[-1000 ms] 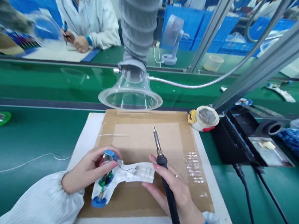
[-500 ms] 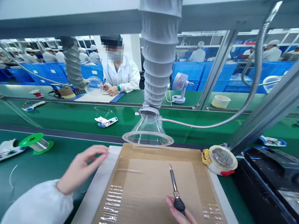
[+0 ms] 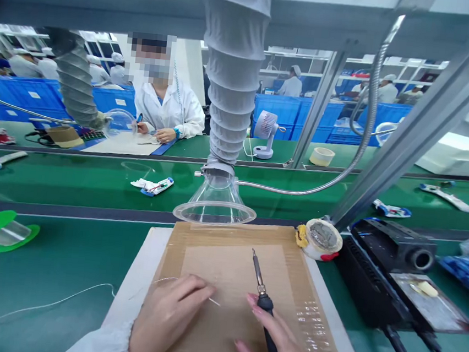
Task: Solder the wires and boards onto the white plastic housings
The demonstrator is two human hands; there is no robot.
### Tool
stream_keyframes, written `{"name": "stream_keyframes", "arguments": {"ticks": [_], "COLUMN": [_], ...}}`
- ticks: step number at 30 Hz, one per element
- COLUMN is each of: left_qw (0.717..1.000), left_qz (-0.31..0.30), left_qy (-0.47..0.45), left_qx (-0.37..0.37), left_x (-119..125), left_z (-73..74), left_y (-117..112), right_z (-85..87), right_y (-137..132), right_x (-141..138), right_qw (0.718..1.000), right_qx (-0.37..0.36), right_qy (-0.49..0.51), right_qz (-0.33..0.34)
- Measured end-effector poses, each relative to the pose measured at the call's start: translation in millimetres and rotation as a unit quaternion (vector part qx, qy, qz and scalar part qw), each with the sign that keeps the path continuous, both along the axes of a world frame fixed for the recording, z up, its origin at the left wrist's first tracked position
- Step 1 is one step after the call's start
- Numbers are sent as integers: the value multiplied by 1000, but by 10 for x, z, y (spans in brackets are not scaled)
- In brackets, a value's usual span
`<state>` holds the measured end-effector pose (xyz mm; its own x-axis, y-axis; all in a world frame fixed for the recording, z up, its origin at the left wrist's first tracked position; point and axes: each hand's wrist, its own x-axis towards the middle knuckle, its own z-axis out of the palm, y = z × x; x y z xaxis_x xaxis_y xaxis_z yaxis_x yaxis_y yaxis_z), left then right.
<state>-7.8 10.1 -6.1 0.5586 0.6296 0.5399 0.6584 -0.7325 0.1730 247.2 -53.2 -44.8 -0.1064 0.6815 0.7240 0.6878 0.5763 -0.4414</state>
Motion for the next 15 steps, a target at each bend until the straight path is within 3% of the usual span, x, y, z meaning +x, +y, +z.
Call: {"name": "stream_keyframes", "arguments": {"ticks": [8,15], "left_qw": [995,993], "left_qz": [-62,-66], "left_qy": [-54,-76], "left_qx": [55,56], "left_x": [85,89], "left_z": [-77,-83], "left_y": [-11,-42], "right_z": [52,1], "right_y": [-27,-31], "right_x": [-48,-42], "right_qw": [999,999], "right_qx": [-21,-26], "right_qy": [32,38], "right_qz": [-9,-7]}}
